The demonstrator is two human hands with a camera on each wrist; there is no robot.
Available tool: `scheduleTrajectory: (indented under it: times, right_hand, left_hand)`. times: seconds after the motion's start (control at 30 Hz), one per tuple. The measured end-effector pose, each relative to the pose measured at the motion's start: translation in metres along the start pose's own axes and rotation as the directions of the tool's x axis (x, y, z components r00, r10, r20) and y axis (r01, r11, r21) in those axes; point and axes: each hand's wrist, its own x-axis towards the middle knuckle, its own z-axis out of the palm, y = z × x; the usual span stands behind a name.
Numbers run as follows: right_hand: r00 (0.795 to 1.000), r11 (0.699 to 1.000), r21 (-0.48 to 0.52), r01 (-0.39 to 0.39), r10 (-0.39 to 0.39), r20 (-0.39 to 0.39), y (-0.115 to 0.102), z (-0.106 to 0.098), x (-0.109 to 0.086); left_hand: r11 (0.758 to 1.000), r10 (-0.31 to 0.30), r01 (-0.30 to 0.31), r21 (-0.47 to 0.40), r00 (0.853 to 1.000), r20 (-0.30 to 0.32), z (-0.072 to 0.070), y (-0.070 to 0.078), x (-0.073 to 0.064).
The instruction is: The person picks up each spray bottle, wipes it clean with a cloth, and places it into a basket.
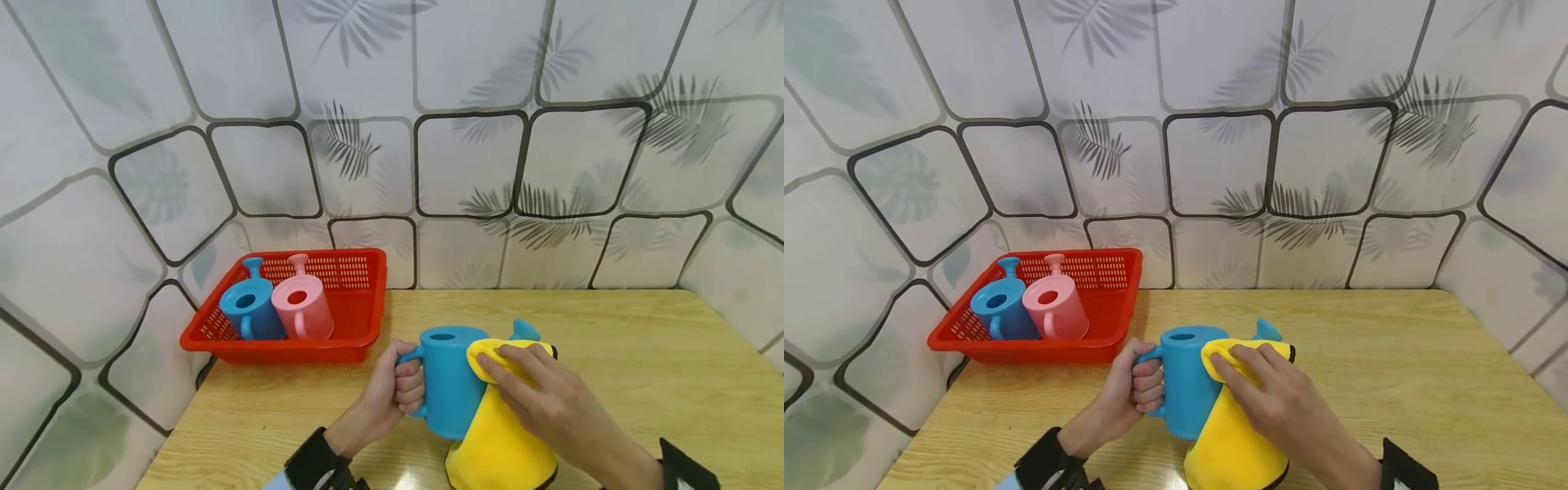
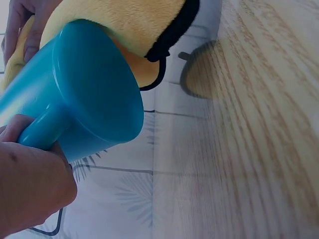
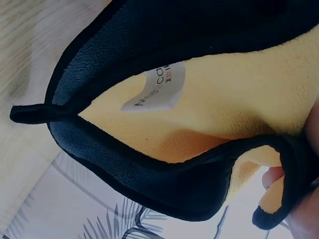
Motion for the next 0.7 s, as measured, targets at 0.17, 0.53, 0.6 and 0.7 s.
scheduleTrajectory:
  times: [0.17,0.53,0.6,0.7]
  right_hand:
    - [1.000,0.999,0.043,0.015,-0.016,0.022,-0.002,0.002,-0.003]
    - [0.989,0.985,0.118,0.125,-0.133,0.062,-0.009,0.004,-0.012]
    - [0.987,0.980,0.132,0.148,-0.155,0.048,-0.010,0.006,-0.014]
    - [0.980,0.973,0.127,0.193,-0.196,0.017,-0.010,0.008,-0.016]
  left_hand:
    - [1.000,0.013,-0.013,-0.020,1.000,0.005,-0.001,0.002,0.000]
    - [0.996,0.077,-0.077,-0.052,0.997,0.002,-0.005,0.006,-0.002]
    - [0.994,0.090,-0.089,-0.055,0.996,0.006,-0.006,0.006,-0.002]
    - [0.992,0.105,-0.104,-0.066,0.994,0.010,-0.007,0.007,-0.002]
